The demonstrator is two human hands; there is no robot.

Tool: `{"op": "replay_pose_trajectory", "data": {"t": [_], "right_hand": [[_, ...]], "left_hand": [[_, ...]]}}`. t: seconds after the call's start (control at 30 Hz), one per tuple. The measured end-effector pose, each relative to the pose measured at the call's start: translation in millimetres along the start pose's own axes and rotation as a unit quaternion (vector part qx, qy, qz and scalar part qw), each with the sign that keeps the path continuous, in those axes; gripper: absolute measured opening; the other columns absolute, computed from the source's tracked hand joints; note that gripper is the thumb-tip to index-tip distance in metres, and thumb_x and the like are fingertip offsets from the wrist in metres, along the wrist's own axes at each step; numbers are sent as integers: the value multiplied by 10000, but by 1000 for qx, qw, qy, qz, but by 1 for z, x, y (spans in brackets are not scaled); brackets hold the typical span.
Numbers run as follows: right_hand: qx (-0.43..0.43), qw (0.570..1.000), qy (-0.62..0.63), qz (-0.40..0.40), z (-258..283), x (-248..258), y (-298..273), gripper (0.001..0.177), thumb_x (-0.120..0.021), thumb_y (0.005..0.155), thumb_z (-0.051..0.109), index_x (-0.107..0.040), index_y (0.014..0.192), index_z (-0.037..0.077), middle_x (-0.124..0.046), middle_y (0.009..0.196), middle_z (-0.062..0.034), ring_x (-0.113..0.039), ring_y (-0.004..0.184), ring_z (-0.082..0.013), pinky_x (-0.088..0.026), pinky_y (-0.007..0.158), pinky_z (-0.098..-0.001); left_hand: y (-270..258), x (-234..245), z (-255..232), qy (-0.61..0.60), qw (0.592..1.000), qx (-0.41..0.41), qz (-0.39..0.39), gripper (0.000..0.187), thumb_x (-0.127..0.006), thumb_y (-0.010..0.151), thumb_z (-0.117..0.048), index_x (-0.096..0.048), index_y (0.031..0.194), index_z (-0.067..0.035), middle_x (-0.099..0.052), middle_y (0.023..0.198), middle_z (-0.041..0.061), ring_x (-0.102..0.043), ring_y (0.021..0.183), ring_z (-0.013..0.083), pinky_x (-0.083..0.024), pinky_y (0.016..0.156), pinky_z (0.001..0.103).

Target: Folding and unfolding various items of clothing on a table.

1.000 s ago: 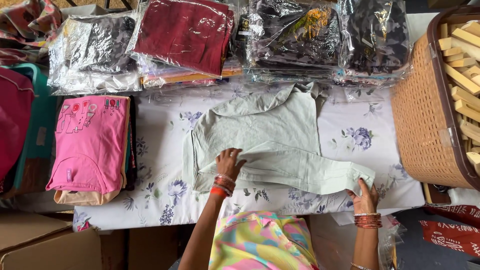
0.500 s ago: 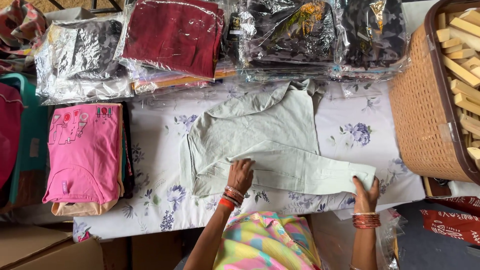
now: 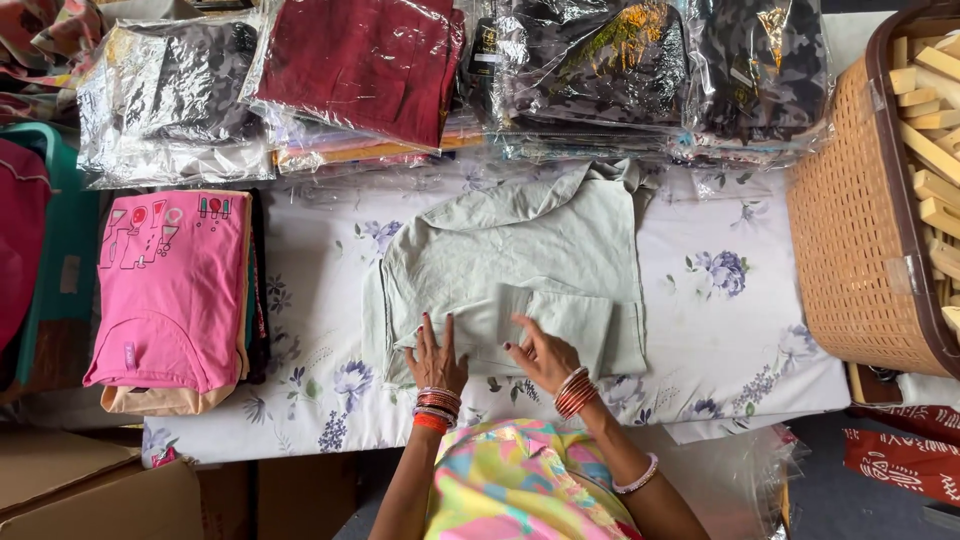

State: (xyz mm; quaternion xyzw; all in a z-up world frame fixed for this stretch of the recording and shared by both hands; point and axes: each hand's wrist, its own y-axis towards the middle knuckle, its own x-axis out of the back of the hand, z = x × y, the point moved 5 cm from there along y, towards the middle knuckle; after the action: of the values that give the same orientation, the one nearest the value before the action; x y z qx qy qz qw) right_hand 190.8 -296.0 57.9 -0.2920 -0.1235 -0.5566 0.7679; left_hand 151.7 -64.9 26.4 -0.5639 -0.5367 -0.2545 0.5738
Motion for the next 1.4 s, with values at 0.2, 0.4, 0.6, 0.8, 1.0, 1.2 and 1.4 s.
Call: {"op": "replay_pose_trajectory", "data": {"t": [0.2,0.4,0.6,0.8,1.0,1.2,1.4], "right_hand": [[91,979,-108,-147,-37,22,-15,443,-687,945,291,-580,1362,187,-727,953,-57,-701,851,-214,-562,748,-370],[42,947,-151,-279,-108,71,-41,611,-729,889,279,-499,1429,111,-639,1104,-129,-643,894,-268,-551,760,-417],[-159,964,-20,-211,-144,59,-21,805,-762,847,379,-375,1506,124,-656,1071,-123,-655,762,-244,-545,688,-390],[-59,967,-45,-243,-128,67,11,830,-814,801,217,-376,1504,153,-637,1022,-133,-615,764,-211,-530,658,-377],[-26,975,20,-220,-111,79,6,743,-720,889,47,-381,1535,191,-633,1029,-113,-616,724,-184,-539,643,-350],[-46,972,15,-231,-140,70,9,713,-731,900,97,-396,1527,152,-654,992,-110,-634,715,-176,-544,650,-346],[-164,956,18,-241,-138,75,30,740,-790,889,264,-399,1502,122,-694,934,-133,-642,728,-206,-531,684,-375]], "left_hand": [[2,-11,44,6,998,32,-58,689,-761,806,-280,-489,1438,-236,-332,1620,101,-382,1450,283,-292,1155,583],[8,-19,54,43,988,20,-149,459,-657,797,-129,-629,1251,-189,-462,1541,106,-388,1456,294,-257,1177,580],[9,-7,45,34,975,-108,-192,378,-622,782,-56,-670,1137,-176,-591,1343,101,-530,1265,297,-362,1077,516],[20,-19,71,-9,979,-139,-148,224,-615,930,-82,-695,1126,-154,-639,1093,48,-603,1018,257,-457,911,414],[-4,5,67,12,964,-164,-209,297,-608,845,-35,-736,1078,-165,-692,1117,9,-619,1055,235,-432,980,443],[-6,6,55,31,969,-128,-209,258,-656,825,-80,-735,1054,-168,-688,1139,6,-609,1141,216,-366,1102,501],[-3,10,23,-38,951,-209,-224,337,-670,821,-137,-699,1156,-156,-658,1220,58,-582,1191,264,-377,1060,506]]}}
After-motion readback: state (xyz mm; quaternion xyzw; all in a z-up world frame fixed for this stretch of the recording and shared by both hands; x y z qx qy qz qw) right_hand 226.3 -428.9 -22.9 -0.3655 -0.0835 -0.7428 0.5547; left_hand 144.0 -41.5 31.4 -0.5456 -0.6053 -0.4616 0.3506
